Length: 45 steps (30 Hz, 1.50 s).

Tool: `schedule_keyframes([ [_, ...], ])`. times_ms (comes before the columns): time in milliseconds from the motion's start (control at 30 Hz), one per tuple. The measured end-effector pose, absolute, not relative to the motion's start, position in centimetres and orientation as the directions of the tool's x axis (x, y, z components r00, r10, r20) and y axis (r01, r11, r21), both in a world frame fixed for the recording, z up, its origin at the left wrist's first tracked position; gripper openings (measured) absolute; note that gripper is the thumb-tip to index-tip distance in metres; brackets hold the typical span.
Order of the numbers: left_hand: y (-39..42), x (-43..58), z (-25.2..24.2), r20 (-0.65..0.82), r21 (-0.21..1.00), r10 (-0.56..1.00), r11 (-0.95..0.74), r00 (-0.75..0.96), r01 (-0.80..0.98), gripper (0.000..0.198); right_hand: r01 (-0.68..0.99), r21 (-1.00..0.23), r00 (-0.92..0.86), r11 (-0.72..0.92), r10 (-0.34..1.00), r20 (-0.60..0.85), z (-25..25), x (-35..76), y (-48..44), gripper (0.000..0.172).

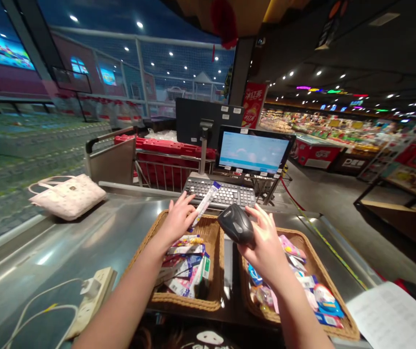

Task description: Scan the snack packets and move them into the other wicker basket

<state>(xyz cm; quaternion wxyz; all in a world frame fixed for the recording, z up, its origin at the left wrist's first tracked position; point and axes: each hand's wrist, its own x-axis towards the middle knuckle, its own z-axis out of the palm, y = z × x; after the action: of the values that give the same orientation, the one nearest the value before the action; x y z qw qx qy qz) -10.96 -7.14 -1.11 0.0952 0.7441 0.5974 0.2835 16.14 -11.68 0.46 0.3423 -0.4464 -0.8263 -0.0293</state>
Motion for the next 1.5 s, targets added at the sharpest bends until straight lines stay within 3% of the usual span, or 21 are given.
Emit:
schedule_keyframes([
  [633,-7.2,-11.5,-2.5,0.228,0.476,0.967,-0.216,0.117,0.853,0.034,0.745,-0.319,-0.413,0.585,0.781,0.469,0.2,15.9,-12.2,0.036],
  [1000,-9.1,-10.8,-8.9,-0.058,0.375,0.974,-0.184,0.221,0.909,0.035,0.737,-0.365,-0.407,0.568,0.805,0.431,-0.8,17.0,-11.8,0.037],
  [1500,-11.0,-9.2,-14.3,-0.144,0.316,0.970,-0.145,0.198,0.938,0.025,0.699,-0.426,-0.413,0.574,0.811,0.414,-1.6,17.4,-11.3,0.036],
])
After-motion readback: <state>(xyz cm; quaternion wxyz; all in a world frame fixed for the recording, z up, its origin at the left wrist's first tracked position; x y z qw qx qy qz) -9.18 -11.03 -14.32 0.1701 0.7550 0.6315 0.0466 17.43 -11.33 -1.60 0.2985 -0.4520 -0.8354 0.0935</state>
